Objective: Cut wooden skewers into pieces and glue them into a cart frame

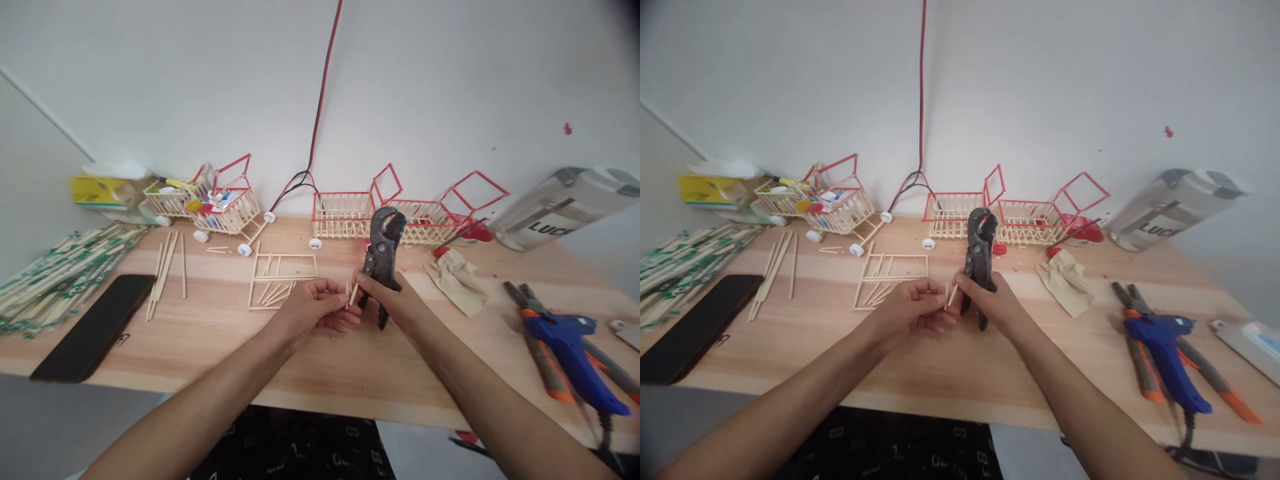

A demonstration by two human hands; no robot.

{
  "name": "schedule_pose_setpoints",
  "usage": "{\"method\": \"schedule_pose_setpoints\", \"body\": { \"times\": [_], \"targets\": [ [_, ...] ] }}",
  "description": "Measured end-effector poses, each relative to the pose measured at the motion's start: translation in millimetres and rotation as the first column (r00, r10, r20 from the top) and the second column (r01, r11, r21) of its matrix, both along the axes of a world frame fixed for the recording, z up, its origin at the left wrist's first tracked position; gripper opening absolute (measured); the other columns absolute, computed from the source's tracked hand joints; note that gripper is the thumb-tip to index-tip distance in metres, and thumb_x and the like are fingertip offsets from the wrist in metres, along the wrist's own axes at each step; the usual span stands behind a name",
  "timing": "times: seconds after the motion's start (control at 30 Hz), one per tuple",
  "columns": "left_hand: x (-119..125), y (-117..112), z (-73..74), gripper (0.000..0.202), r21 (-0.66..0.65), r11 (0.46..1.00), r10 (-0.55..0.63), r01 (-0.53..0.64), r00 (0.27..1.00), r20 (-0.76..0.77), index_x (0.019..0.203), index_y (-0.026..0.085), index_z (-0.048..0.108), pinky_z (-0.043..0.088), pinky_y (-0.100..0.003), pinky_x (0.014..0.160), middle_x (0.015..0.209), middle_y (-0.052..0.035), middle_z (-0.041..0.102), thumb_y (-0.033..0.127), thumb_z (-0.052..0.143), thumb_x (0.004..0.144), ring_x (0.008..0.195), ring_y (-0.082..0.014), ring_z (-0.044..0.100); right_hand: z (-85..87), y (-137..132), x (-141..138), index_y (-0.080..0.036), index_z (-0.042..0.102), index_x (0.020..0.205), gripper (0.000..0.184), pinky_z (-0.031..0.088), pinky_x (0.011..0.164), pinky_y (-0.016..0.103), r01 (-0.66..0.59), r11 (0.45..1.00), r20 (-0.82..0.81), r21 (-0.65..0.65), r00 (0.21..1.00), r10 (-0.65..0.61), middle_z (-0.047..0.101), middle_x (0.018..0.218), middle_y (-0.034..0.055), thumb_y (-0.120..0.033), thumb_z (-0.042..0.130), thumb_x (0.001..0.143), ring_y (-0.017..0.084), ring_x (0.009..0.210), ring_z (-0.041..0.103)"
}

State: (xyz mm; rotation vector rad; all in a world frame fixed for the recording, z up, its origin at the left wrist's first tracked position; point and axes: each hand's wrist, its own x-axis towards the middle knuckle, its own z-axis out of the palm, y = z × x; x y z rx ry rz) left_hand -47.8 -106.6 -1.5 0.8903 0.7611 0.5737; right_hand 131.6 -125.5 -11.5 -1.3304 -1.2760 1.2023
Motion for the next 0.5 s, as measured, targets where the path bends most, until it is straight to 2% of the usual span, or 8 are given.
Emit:
{"method": "schedule_pose_setpoints", "body": {
  "times": [0.17,0.27,0.33,0.4,0.43,0.5],
  "targets": [
    [-8.4,2.4,9.2,0.021,0.175,0.984,0.032,-0.011,0.993,-0.116,0.082,0.014,0.056,0.052,-0.023,0.053,0.074,-0.0066,0.072,0.027,0.071,0.073,0.06,-0.0154,0.069,-3.3,1.3,0.4,-0.018,0.063,0.079,0.033,0.044,0.056,0.026,0.038,0.999,-0.065,-0.008,0.997,-0.038,0.06,0.062,-0.0001,-0.051,0.065,0.079,0.015,0.059,0.056],
    [-33.3,11.2,14.6,0.022,0.338,0.937,0.164,-0.092,0.968,-0.19,0.081,0.014,0.057,0.05,-0.022,0.052,0.069,-0.0043,0.071,0.029,0.07,0.072,0.055,-0.013,0.065,-4.4,2.3,0.6,-0.018,0.062,0.075,0.032,0.045,0.056,0.026,0.055,0.998,-0.132,-0.005,0.99,-0.055,0.061,0.062,0.0005,-0.049,0.067,0.079,0.014,0.058,0.056],
    [-59.7,20.9,16.0,0.024,0.483,0.853,0.339,-0.199,0.914,-0.222,0.083,0.014,0.06,0.049,-0.022,0.053,0.07,-0.0036,0.07,0.031,0.07,0.071,0.057,-0.0121,0.064,-4.1,2.8,0.8,-0.018,0.061,0.071,0.031,0.046,0.056,0.025,0.07,0.997,-0.159,0.021,0.985,-0.066,0.061,0.062,0.0008,-0.047,0.067,0.079,0.014,0.059,0.057],
    [-90.6,31.9,14.9,0.026,0.597,0.745,0.516,-0.297,0.824,-0.234,0.084,0.014,0.061,0.048,-0.022,0.053,0.065,-0.0014,0.068,0.034,0.071,0.07,0.055,-0.0119,0.062,-4.3,3.2,1.1,-0.018,0.061,0.07,0.03,0.046,0.056,0.024,0.084,0.995,-0.177,0.051,0.981,-0.074,0.061,0.062,0.0007,-0.046,0.068,0.079,0.014,0.059,0.057],
    [-106.1,37.3,13.6,0.027,0.641,0.698,0.581,-0.32,0.776,-0.246,0.085,0.014,0.062,0.048,-0.022,0.053,0.066,-0.0008,0.067,0.034,0.07,0.07,0.055,-0.0119,0.061,-4.8,3.4,1.2,-0.018,0.061,0.07,0.029,0.046,0.056,0.024,0.092,0.994,-0.186,0.061,0.979,-0.08,0.061,0.062,0.0006,-0.046,0.069,0.078,0.013,0.058,0.056],
    [-134.2,46.2,10.4,0.026,0.707,0.639,0.657,-0.302,0.693,-0.297,0.085,0.014,0.063,0.047,-0.023,0.053,0.065,-0.0005,0.066,0.033,0.069,0.069,0.055,-0.0122,0.06,-6.5,3.8,1.3,-0.018,0.061,0.07,0.029,0.046,0.055,0.024,0.107,0.992,-0.202,0.063,0.975,-0.092,0.061,0.061,0.0006,-0.045,0.07,0.077,0.013,0.058,0.056]
  ]
}}
